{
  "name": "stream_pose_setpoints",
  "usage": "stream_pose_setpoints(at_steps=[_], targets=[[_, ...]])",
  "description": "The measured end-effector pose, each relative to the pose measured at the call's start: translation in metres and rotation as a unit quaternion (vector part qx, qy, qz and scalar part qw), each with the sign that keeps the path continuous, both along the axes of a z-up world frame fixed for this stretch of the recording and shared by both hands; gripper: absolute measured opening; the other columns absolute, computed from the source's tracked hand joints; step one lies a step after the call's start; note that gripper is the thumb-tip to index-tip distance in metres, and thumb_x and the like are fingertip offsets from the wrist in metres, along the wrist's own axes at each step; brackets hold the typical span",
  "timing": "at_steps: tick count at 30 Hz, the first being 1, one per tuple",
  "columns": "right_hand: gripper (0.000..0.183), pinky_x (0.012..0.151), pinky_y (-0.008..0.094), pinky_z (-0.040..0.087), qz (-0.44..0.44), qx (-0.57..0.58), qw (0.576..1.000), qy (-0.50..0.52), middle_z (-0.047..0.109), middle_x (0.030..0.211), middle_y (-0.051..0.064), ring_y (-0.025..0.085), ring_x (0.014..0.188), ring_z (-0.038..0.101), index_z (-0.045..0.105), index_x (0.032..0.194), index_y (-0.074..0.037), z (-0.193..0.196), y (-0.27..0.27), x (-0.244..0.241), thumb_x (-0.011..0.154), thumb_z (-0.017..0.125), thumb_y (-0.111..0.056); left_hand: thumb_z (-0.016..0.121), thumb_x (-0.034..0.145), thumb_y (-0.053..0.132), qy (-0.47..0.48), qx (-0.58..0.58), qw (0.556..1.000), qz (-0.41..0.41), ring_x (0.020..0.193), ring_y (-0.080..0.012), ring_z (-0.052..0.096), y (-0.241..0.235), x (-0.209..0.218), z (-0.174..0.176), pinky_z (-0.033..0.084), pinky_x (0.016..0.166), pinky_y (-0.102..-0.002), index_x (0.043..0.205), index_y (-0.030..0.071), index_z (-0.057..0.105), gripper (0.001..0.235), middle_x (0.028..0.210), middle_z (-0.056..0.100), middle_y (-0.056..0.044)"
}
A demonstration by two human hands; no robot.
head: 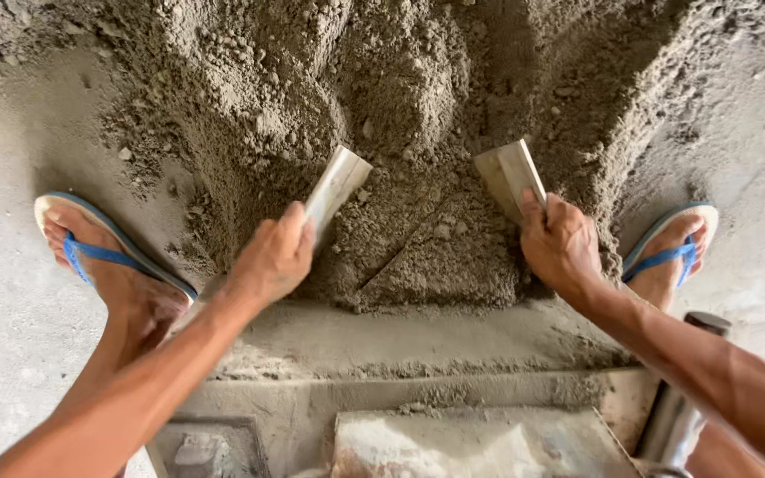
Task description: The person scoops wet concrete into a rectangular mold, levels the surface with a straight edge, and compacts it using a metal roller. They then flip the mold to release the formed brick onto a stack and repeat the process.
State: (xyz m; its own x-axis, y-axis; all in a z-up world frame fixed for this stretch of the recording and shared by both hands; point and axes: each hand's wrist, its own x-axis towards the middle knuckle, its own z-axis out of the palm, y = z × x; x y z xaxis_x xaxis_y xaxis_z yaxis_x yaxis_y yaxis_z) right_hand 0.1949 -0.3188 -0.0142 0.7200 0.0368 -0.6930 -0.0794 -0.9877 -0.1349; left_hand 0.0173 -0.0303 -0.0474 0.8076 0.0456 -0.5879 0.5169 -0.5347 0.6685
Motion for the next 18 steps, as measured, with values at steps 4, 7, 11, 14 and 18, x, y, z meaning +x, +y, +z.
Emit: stream_pose_setpoints(at_steps=[4,7,11,14,18], targets=[[0.041,0.054,0.040,0.049,-0.134,0.053,0.989,0.012,0.055,0.059,0.016,0.028,0.053,0.056,0.052,0.073,-0.007,-0.019,0.019,-0.012,0.101,0.035,-0.032,0.038,0.094,0.016,-0.001,-0.040,0.995,0.089,0.051,-0.0363,0.061,-0.032,0.022,-0.002,0.047,0.042,-0.044,0.094,0.000,0.048,0.019,0.061,0.059,-0.024],[0.046,0.051,0.040,0.043,-0.225,0.100,0.969,0.028,0.051,0.059,0.013,0.024,0.053,0.052,0.052,0.073,-0.005,-0.060,0.007,-0.021,0.100,0.039,-0.040,0.037,0.092,0.020,0.027,-0.027,0.995,0.093,0.058,-0.0418,0.064,-0.048,0.035,-0.001,0.044,0.046,-0.048,0.096,-0.001,0.049,0.023,0.065,0.060,-0.027],[0.048,0.052,0.039,0.040,-0.290,0.153,0.944,0.022,0.051,0.060,0.013,0.022,0.057,0.052,0.056,0.072,-0.004,-0.034,0.018,-0.030,0.094,0.046,-0.045,0.035,0.093,0.015,0.041,-0.054,0.993,0.100,0.053,-0.0355,0.062,-0.061,0.038,0.019,0.046,0.045,-0.041,0.122,-0.014,0.041,0.042,0.072,0.059,-0.033],[0.043,0.043,0.030,0.040,-0.323,0.209,0.923,0.018,0.047,0.053,0.009,0.018,0.047,0.050,0.052,0.071,-0.006,-0.043,0.004,-0.037,0.096,0.046,-0.041,0.033,0.093,0.016,0.008,-0.008,0.996,0.091,0.057,-0.0388,0.064,-0.072,0.026,0.030,0.047,0.041,-0.042,0.127,-0.013,0.037,0.045,0.075,0.059,-0.035],[0.042,0.046,0.033,0.040,-0.310,0.243,0.918,-0.033,0.049,0.055,0.009,0.018,0.049,0.050,0.054,0.070,-0.009,0.003,0.006,-0.031,0.093,0.048,-0.043,0.034,0.094,0.010,-0.089,-0.014,0.992,0.091,0.055,-0.0393,0.061,-0.068,0.029,0.088,0.042,0.044,-0.042,0.127,-0.020,0.032,0.045,0.074,0.058,-0.037]])
